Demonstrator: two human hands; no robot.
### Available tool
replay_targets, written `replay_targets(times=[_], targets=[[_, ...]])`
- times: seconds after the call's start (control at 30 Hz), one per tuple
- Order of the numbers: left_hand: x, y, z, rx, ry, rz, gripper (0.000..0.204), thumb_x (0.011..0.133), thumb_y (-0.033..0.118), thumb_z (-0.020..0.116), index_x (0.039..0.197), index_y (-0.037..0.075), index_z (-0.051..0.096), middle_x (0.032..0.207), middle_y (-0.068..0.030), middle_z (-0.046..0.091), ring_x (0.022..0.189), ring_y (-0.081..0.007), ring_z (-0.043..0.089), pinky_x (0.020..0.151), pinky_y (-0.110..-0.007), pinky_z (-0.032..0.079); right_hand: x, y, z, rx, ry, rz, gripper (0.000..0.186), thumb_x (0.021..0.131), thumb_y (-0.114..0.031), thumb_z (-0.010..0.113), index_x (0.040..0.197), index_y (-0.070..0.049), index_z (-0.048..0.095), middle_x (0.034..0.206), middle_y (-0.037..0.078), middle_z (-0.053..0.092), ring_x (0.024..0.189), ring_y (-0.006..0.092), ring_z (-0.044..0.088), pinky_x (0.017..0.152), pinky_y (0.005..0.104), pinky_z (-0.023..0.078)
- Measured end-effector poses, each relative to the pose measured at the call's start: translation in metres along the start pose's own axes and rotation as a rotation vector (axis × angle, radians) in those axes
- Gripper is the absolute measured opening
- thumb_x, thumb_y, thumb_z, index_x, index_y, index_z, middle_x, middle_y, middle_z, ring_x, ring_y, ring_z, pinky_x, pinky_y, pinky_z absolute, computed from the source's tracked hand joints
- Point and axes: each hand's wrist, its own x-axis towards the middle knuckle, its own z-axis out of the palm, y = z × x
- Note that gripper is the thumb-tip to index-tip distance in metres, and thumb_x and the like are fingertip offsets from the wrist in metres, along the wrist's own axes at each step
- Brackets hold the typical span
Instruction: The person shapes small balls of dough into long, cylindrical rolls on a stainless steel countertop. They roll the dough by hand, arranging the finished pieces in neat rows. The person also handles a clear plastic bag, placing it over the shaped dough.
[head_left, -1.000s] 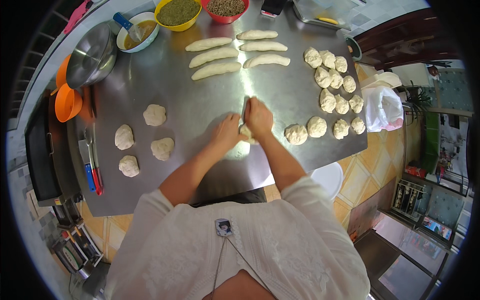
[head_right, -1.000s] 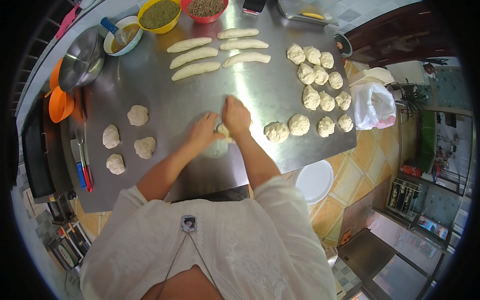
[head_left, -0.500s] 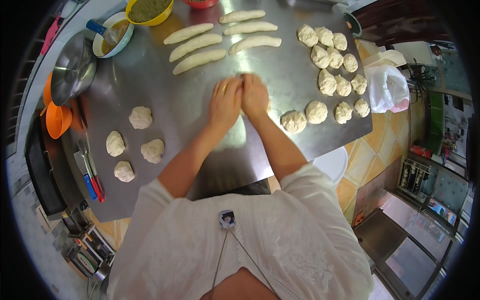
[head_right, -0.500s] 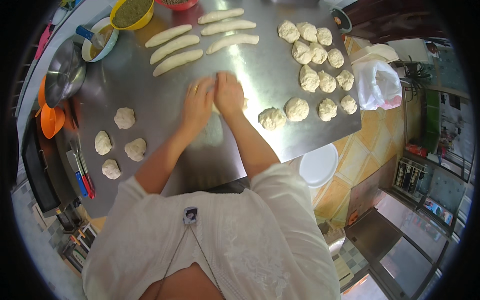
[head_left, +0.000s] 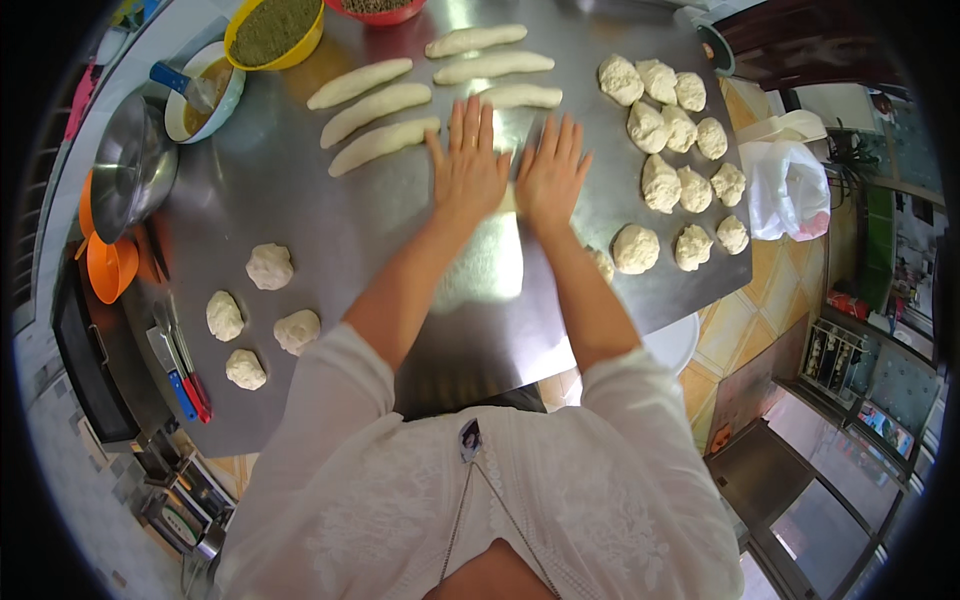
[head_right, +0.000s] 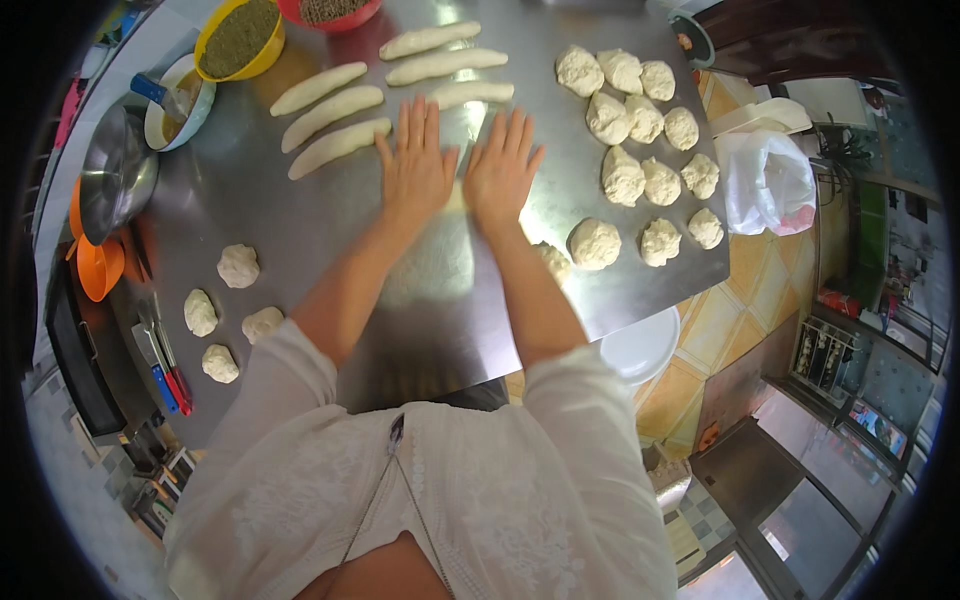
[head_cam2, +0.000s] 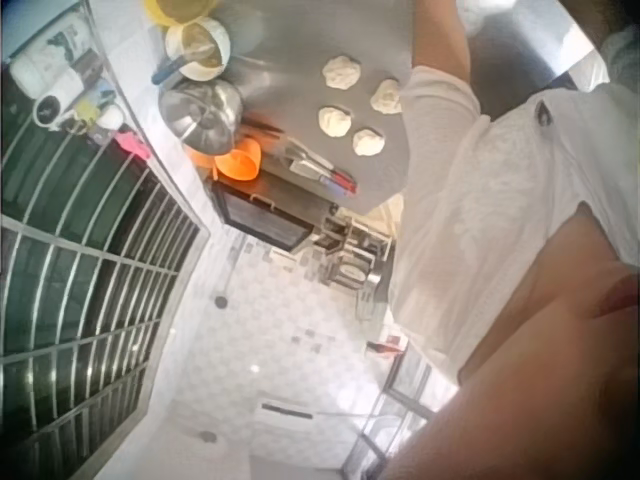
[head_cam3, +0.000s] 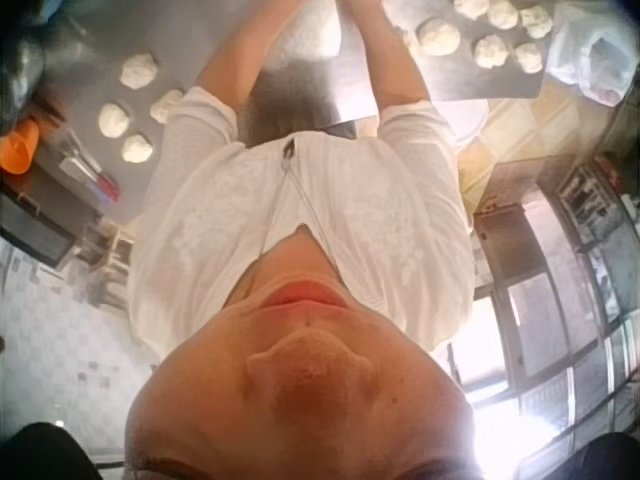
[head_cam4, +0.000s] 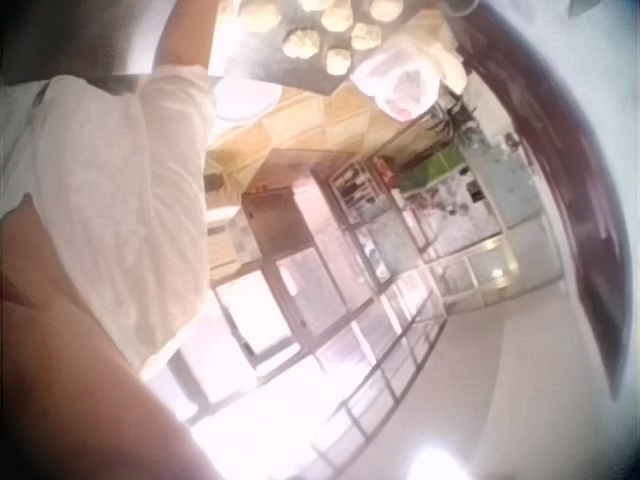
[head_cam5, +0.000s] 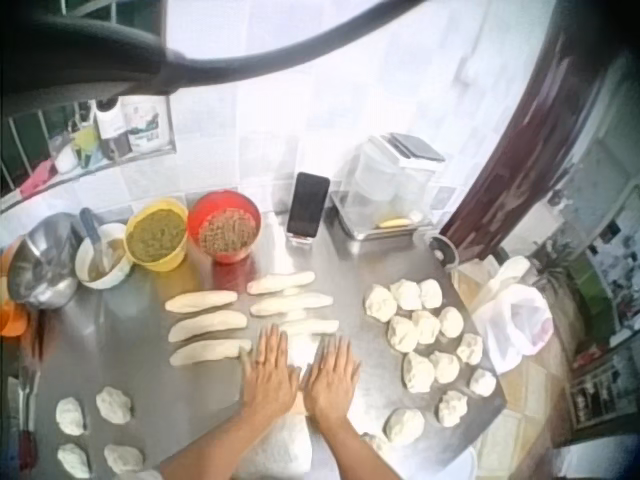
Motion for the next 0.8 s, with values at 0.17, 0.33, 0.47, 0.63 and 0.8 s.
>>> replay_targets(times=[0.17,0.33,0.47,0.63,0.8], targets=[[-0.011,-0.014,-0.005,-0.012,-0.079,0.098,0.068,0.095,0.039,0.057,0.153,0.012,0.035,0.162,-0.0076,0.027,0.151,-0.0278,0.022,0.115,-0.064,0.022,0.007,0.0,-0.002,0.008,0.007,-0.116,0.056,0.094,-0.027,0.056,0.144,-0.004,0.046,0.155,0.018,0.037,0.147,0.0374,0.027,0.116,0.0608,0.02],[-0.142,-0.03,-0.051,-0.224,-0.221,0.201,0.045,0.09,0.015,0.057,0.135,0.022,0.061,0.131,-0.0033,0.061,0.12,-0.0244,0.055,0.102,-0.044,0.041,-0.133,-0.005,-0.059,0.213,-0.1,-0.332,0.054,0.081,-0.006,0.069,0.133,-0.01,0.059,0.124,0.01,0.059,0.115,0.0308,0.056,0.097,0.0468,0.044],[-0.142,-0.06,-0.078,-0.227,-0.116,0.223,0.044,0.085,0.006,0.057,0.126,0.02,0.067,0.12,-0.003,0.064,0.109,-0.024,0.059,0.094,-0.039,0.044,-0.107,-0.021,-0.074,0.37,-0.197,-0.373,0.048,0.074,0.002,0.064,0.119,-0.012,0.068,0.107,0.007,0.063,0.099,0.0268,0.06,0.085,0.0396,0.049],[-0.09,-0.129,-0.092,-0.089,-0.078,0.032,0.046,0.081,0.006,0.068,0.126,0.015,0.066,0.125,-0.0064,0.065,0.111,-0.0282,0.06,0.094,-0.04,0.048,-0.019,-0.088,-0.023,0.379,-0.138,-0.61,0.04,0.081,0.002,0.058,0.117,-0.012,0.068,0.108,0.009,0.065,0.103,0.03,0.06,0.089,0.0403,0.048],[-0.116,-0.164,-0.128,0.086,0.074,-0.217,0.053,0.079,0.017,0.075,0.131,0.016,0.062,0.133,-0.0148,0.06,0.123,-0.0332,0.055,0.099,-0.043,0.045,-0.024,-0.101,-0.02,0.545,-0.062,-0.409,0.032,0.084,-0.005,0.065,0.116,-0.006,0.066,0.114,0.014,0.065,0.111,0.0353,0.058,0.094,0.0424,0.048]])
